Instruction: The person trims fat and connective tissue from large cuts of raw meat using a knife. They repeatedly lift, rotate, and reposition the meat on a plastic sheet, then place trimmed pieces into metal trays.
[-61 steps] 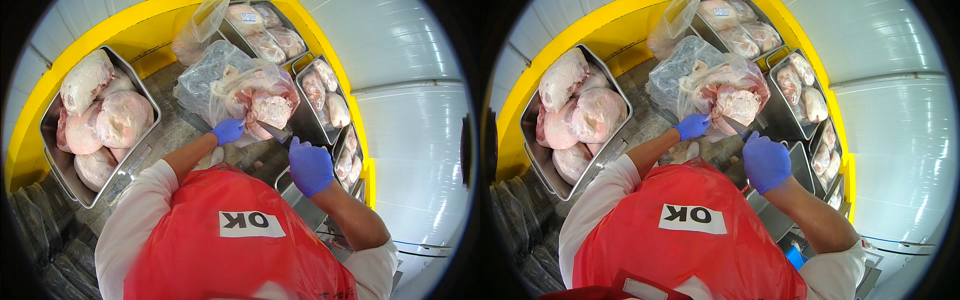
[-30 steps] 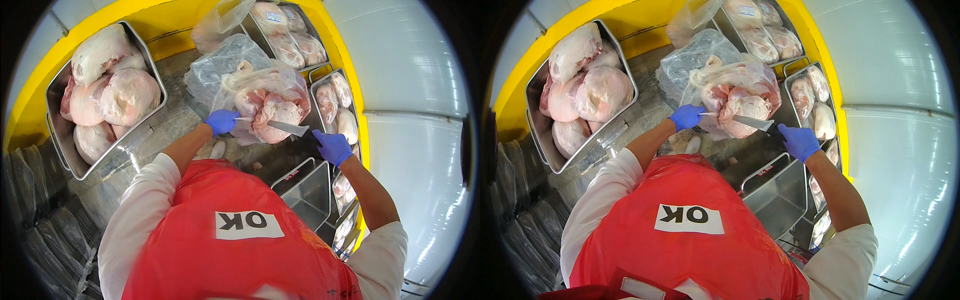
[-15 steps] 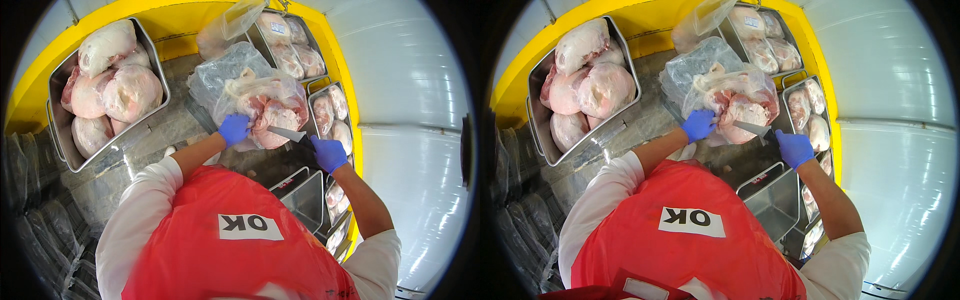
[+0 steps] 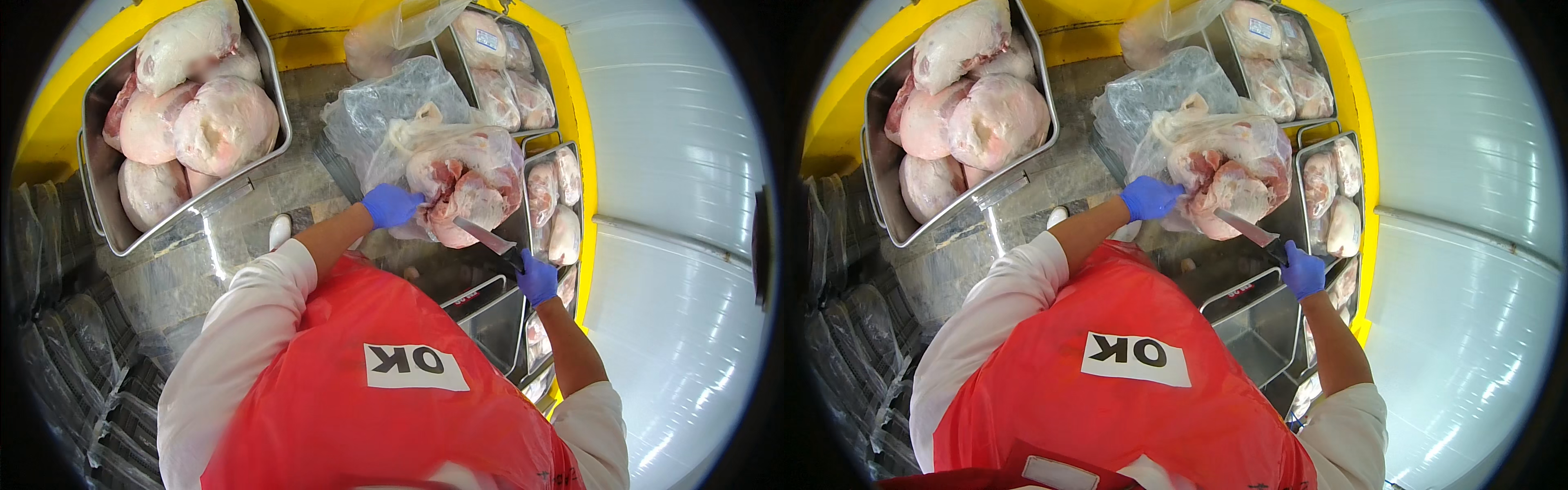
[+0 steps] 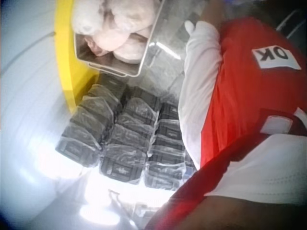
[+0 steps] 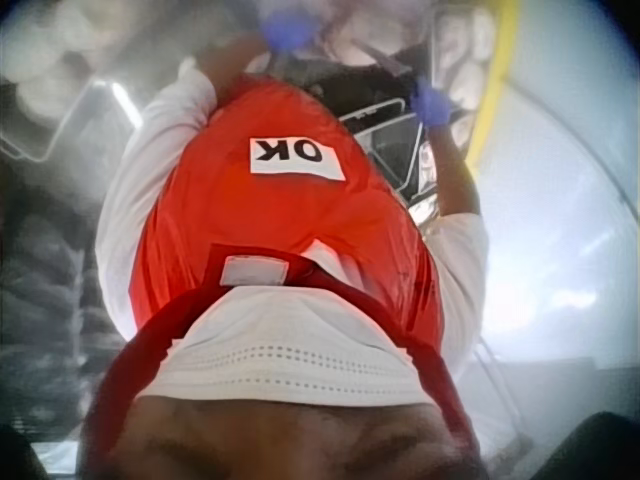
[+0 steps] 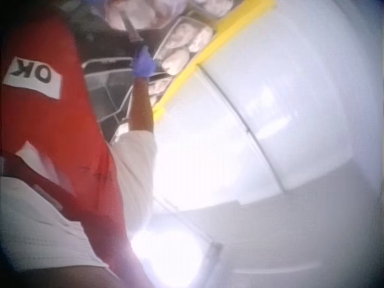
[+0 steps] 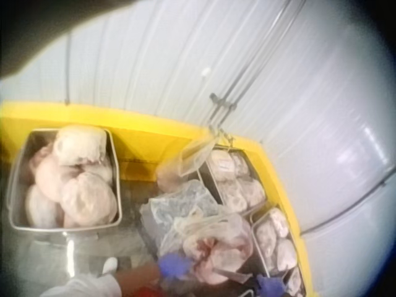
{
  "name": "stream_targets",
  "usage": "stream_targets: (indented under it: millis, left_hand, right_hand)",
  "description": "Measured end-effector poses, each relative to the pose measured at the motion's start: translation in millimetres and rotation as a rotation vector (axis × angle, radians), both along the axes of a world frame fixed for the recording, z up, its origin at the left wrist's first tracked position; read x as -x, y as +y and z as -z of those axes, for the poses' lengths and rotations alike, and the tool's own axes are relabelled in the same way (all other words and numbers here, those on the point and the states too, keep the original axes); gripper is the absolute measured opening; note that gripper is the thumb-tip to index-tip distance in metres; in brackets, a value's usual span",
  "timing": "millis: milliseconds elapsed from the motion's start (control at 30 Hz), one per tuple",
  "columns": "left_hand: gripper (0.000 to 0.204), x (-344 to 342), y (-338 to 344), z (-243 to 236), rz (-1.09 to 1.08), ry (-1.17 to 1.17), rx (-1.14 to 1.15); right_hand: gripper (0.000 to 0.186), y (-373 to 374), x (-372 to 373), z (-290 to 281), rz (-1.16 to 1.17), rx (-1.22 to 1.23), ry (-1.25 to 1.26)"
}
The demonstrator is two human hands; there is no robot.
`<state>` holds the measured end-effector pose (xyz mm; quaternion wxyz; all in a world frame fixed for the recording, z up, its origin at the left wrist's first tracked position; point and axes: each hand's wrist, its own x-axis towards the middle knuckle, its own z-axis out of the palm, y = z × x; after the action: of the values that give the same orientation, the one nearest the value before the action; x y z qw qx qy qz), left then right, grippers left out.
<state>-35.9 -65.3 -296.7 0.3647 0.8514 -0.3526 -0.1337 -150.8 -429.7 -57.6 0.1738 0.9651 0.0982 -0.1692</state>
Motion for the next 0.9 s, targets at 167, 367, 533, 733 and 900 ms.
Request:
stream_targets:
  millis: [167, 367, 533, 733, 900]
  left_hand:
    - [0.023, -4, 2, 15, 0.011, -0.072, -0.012]
    - [0.017, -4, 0, 32, -0.028, -0.084, 0.047]
    - [0.016, -3, -2, 37, -0.058, -0.035, 0.023]
    - [0.027, 4, 1, 28, -0.095, 0.010, 0.022]
    - [0.031, 21, 9, -19, -0.137, -0.085, 0.139]
  right_hand:
    - [0.034, -10, 10, 18, 0.041, -0.030, -0.008]
    - [0.033, -20, 13, 31, 0.054, -0.069, -0.041]
    - [0.034, -29, 17, 42, 0.082, -0.114, -0.030]
    - [0.035, -39, 17, 55, 0.091, -0.176, -0.047]
    - [0.028, -48, 20, 67, 0.118, -0.166, -0.001]
